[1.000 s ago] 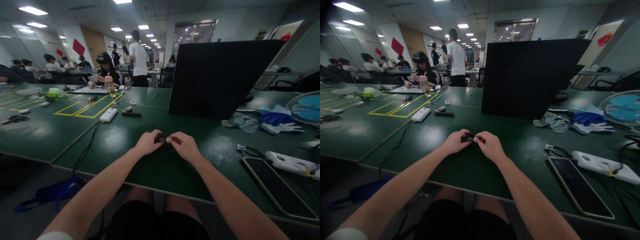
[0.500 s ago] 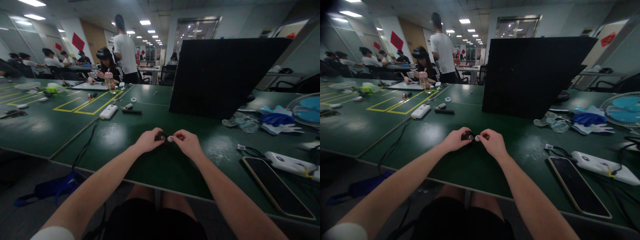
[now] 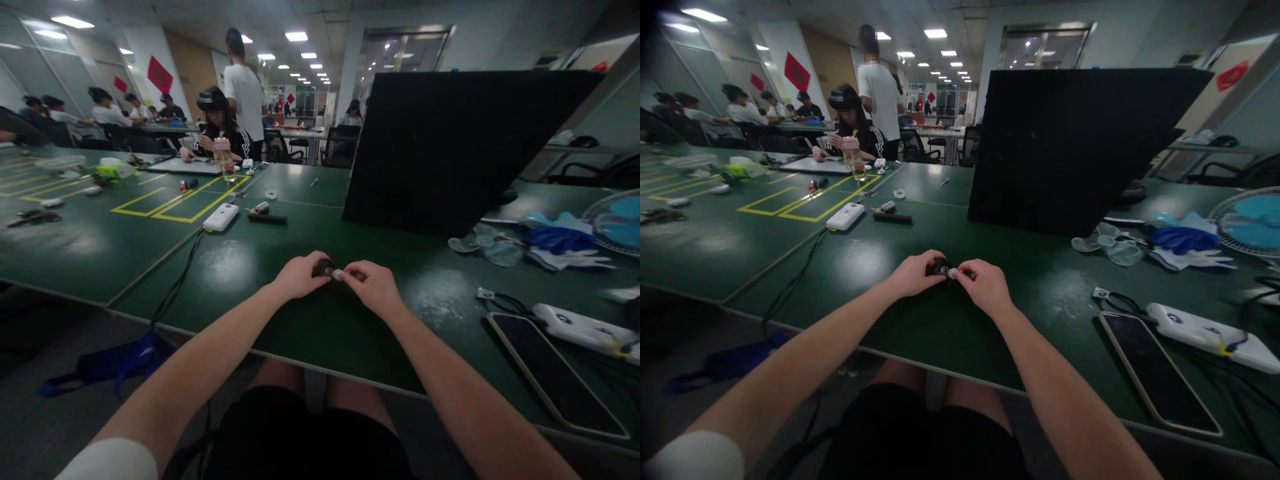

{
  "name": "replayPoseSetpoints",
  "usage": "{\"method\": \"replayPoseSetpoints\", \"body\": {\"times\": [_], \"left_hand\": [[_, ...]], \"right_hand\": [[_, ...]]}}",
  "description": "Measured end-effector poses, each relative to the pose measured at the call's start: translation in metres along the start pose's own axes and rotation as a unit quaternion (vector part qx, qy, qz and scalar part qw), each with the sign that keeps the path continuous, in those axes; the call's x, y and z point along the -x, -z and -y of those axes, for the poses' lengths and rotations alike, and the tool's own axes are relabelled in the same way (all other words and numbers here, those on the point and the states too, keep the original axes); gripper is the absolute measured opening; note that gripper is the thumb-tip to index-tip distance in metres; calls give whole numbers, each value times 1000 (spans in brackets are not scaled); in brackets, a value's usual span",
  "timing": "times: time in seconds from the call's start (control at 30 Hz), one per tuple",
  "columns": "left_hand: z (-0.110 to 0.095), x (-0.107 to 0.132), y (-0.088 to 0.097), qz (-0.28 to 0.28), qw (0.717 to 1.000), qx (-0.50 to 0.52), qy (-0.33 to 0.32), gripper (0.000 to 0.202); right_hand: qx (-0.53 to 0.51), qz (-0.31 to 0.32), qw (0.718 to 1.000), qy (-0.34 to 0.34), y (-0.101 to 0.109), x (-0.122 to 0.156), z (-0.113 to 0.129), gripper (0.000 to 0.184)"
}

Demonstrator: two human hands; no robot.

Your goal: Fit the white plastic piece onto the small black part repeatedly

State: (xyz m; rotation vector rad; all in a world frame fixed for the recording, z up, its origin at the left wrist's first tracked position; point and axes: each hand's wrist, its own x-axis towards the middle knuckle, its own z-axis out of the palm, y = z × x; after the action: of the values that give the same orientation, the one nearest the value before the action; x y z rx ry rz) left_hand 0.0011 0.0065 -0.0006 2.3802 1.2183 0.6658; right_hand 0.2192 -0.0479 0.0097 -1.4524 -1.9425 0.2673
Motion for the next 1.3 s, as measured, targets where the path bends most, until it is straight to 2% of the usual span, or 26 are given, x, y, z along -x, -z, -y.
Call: {"method": "replayPoseSetpoints", "body": {"times": [0.13, 0.23, 0.3, 0.43, 0.6, 0.7, 0.83, 0.97, 1.07, 1.17, 1.23, 1.3], "left_hand": [[0, 0, 0, 9, 1000, 6, 0, 47], [1, 0, 1, 11, 1000, 2, -2, 48], [1, 0, 1, 15, 1000, 4, -3, 49], [2, -1, 1, 19, 1000, 21, -4, 51], [14, -1, 7, -22, 999, 21, -9, 48], [36, 5, 26, -46, 999, 5, 18, 50], [69, 22, 69, -66, 990, -95, 77, 51], [92, 40, 106, -45, 965, -255, 36, 46], [103, 49, 118, -29, 952, -303, 20, 36], [115, 53, 125, -82, 946, -303, 77, 31], [126, 52, 129, -150, 936, -271, 167, 31], [137, 46, 132, -218, 917, -186, 277, 40]], "right_hand": [[16, 25, 998, -48, -4, -1, -1, 33], [43, 55, 993, -91, -3, -2, -3, 52], [26, 64, 991, -117, 0, -3, -5, 65], [-32, 0, 984, -174, 11, -3, -12, 78], [-81, -34, 960, -264, 22, -6, -28, 80], [-94, -65, 947, -301, 23, -9, -37, 81], [-79, -34, 950, -302, 22, -13, -41, 81], [-59, -23, 954, -294, 21, -13, -42, 80], [-64, -16, 955, -290, 22, -13, -44, 79], [-63, -6, 957, -285, 22, -14, -46, 77], [-59, 1, 955, -290, 22, -14, -46, 76], [-60, 1, 955, -291, 22, -14, -46, 76]]}}
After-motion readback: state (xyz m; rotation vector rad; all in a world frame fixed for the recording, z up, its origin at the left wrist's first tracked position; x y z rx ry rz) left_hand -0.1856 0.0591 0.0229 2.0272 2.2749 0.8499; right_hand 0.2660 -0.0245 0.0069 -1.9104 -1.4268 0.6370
